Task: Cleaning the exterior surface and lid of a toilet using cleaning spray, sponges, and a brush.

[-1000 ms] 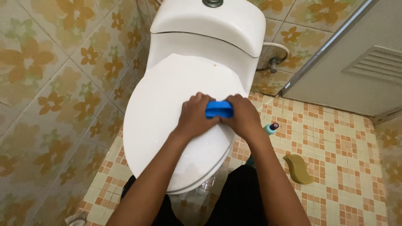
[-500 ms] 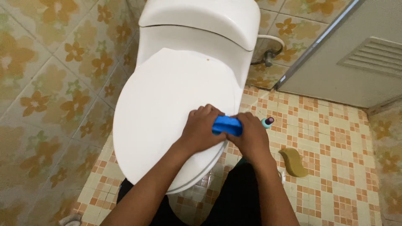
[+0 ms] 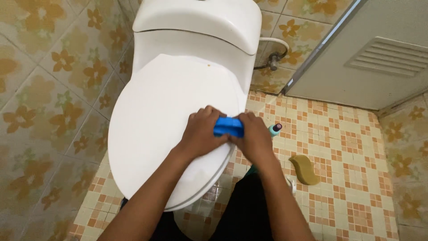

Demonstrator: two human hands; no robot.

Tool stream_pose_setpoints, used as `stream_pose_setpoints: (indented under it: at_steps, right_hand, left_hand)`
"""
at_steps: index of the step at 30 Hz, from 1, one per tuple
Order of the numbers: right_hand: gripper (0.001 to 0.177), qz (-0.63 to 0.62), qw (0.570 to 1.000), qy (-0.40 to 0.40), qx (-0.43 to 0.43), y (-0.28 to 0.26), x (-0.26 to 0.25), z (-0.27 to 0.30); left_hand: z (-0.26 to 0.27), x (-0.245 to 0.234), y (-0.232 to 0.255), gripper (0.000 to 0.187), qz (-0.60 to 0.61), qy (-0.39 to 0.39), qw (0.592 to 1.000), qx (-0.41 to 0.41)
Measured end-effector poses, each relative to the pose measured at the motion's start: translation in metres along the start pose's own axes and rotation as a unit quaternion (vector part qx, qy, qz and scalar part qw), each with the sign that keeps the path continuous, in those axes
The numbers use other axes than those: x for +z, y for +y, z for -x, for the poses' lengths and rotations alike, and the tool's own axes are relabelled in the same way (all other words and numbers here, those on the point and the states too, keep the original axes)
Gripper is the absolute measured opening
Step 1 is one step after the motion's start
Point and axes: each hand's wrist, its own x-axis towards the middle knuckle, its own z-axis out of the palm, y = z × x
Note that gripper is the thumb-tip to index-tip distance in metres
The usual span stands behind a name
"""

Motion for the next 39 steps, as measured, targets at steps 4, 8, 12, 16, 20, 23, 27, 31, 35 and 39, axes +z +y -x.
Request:
stream_pose_setpoints:
  at_steps: [4,8,12,16,20,23,27,31,35,39]
  right_hand:
    - [0.054,0.008,1.000,-0.009,0.007,-0.011,0.004,0.013]
    - [0.049,-0.010,0.999,-0.030,0.013,-0.013,0.003,0.005]
    - [0.049,-0.024,0.999,-0.034,0.007,-0.011,0.003,-0.017]
    - [0.050,-0.016,1.000,-0.011,-0.020,0.002,0.008,-0.045]
    - [0.045,-0.011,0.999,-0.034,0.004,-0.001,-0.002,-0.080]
    - [0.048,-0.010,1.000,-0.019,-0.014,0.013,0.004,-0.099]
    - [0.049,-0.003,1.000,-0.024,-0.006,0.017,0.005,-0.126]
    - [0.054,-0.003,0.998,0.000,-0.063,0.030,0.013,-0.154]
    - [0.050,0.019,0.997,0.023,-0.066,0.033,0.020,-0.168]
    - [0.050,0.025,0.997,0.017,-0.072,0.032,0.016,-0.169]
  left_hand:
    - [0.017,-0.008,0.004,0.054,0.009,-0.010,1.000,-0.001]
    - [0.014,-0.009,-0.001,0.054,0.003,-0.007,1.000,-0.007]
    - [-0.004,-0.012,-0.010,0.052,0.003,0.002,1.000,-0.012]
    - [-0.031,-0.008,-0.023,0.052,0.001,0.017,1.000,-0.008]
    - [-0.058,-0.006,-0.036,0.053,0.003,0.053,0.999,-0.010]
    - [-0.075,-0.001,-0.044,0.054,0.005,0.065,0.998,-0.013]
    - [-0.099,-0.001,-0.052,0.054,0.000,0.084,0.996,-0.016]
    - [-0.121,-0.001,-0.064,0.054,-0.005,0.091,0.995,-0.033]
    - [-0.134,0.000,-0.074,0.056,-0.021,0.086,0.995,-0.041]
    - [-0.132,0.004,-0.077,0.058,-0.025,0.094,0.995,-0.035]
